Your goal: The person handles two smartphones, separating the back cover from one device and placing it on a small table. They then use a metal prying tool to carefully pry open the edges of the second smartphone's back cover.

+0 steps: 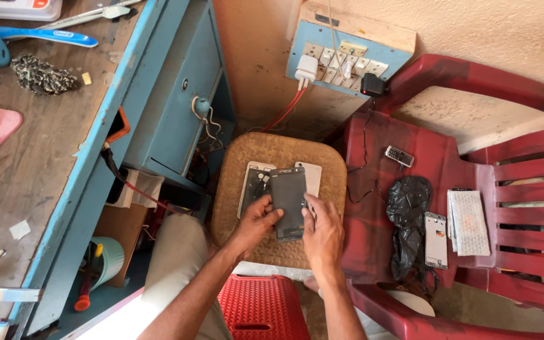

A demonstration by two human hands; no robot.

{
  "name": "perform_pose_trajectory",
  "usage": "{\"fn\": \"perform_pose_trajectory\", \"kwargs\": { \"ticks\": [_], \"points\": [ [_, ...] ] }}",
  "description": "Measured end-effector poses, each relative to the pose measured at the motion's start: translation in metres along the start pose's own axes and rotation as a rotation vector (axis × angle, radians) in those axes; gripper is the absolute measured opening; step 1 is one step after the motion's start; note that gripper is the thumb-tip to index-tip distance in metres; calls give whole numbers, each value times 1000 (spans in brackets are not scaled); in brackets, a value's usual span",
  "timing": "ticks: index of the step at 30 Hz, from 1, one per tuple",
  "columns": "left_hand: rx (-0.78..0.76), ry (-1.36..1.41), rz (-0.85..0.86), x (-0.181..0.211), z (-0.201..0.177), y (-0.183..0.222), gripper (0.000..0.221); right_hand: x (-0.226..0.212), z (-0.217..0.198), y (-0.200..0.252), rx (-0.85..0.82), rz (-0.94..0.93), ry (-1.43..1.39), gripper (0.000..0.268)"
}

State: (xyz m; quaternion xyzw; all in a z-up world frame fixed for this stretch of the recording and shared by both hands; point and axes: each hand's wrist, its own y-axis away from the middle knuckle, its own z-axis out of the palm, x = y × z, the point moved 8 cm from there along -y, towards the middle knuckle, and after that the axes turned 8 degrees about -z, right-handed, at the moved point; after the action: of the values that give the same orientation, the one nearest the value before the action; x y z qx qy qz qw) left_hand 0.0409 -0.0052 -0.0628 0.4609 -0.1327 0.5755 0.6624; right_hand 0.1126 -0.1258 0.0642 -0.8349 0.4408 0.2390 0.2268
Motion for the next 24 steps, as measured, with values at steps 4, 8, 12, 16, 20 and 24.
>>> {"fn": "perform_pose_trajectory", "kwargs": {
  "ticks": [4,8,12,16,20,24],
  "points": [
    [18,-55,7,4,-3,1,28,-1,6,-12,-63,-89,-9,34],
    [22,-66,11,8,-6,1,31,3,7,-19,-74,-117,-50,25],
    [50,-102,6,7,-9,0,33,16,17,-21,-98,-85,-180,18],
    [97,-173,-21,3,-15,-1,32,64,34,-8,-122,304,-426,14],
    [90,-164,27,6,-17,-3,32,90,46,-2,-59,512,-1058,12],
    [90,-124,14,7,-19,-3,31,94,51,3,-57,634,-1371,11]
  ]
}}
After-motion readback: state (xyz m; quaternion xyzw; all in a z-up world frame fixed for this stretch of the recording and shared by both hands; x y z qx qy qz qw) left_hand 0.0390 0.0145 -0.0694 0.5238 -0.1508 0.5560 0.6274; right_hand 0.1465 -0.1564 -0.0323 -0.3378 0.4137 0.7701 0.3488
